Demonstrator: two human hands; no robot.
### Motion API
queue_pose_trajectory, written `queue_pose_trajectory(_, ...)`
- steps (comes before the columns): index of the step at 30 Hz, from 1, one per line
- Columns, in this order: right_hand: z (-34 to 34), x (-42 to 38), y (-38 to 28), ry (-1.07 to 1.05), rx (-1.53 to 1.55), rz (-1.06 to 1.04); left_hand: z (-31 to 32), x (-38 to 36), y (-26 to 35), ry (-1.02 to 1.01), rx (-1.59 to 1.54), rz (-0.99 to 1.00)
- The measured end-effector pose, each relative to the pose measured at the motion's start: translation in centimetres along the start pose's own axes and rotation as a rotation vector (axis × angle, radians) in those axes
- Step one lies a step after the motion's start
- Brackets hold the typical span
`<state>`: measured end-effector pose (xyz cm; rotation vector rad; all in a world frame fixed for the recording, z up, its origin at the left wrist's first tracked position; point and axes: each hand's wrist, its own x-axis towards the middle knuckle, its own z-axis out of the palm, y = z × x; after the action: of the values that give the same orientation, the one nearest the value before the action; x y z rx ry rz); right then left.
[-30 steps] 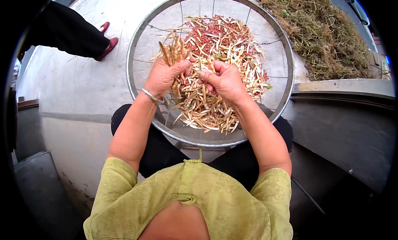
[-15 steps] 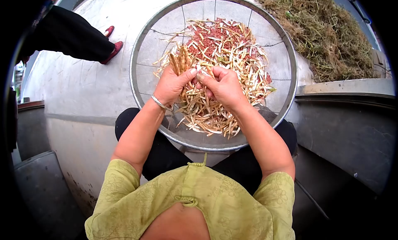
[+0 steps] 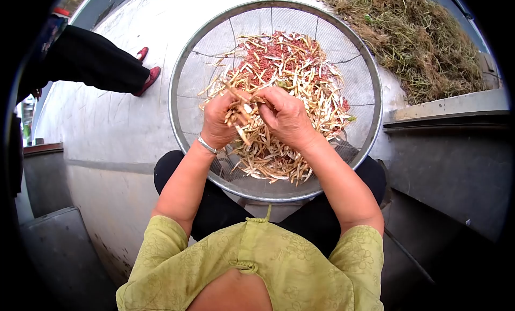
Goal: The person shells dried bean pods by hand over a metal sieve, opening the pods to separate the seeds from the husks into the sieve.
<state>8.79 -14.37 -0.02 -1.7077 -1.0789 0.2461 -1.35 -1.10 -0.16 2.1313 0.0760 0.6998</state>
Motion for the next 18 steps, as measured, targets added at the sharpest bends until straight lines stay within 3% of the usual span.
queue_pose_trajectory(4, -0.5, 0.0, 0.7, 0.059, -0.006, -0.121, 0.3, 0.2, -0.1, 0.054, -0.301, -0.137)
queue_pose_trajectory(6, -0.7, 0.0, 0.7, 0.050, 0.009, -0.085, 0.2, 0.1, 0.0, 0.139, -0.671, -0.456)
queue_pose_trajectory(7, -0.8, -0.1, 0.1, 0.055, 0.083, 0.027, -0.2, 0.3, 0.3, 0.102, -0.651, -0.499)
queue_pose_trajectory(8, -0.8, -0.1, -0.2, 0.059, 0.157, 0.138, -0.2, 0.3, 0.2, 0.100, -0.648, -0.498)
queue_pose_trajectory(11, -0.6, 0.0, 0.0, 0.061, 0.048, 0.090, 0.2, 0.2, 0.3, 0.096, -0.706, -0.567)
queue_pose_trajectory(14, -0.1, -0.2, -0.3, 0.044, 0.010, 0.055, 0.7, 0.4, 0.2, 0.063, -0.723, -0.516)
queue_pose_trajectory(18, 0.1, -0.3, -0.2, -0.089, 0.091, 0.259, 1.0, 0.0, -0.6, 0.055, -0.624, -0.512)
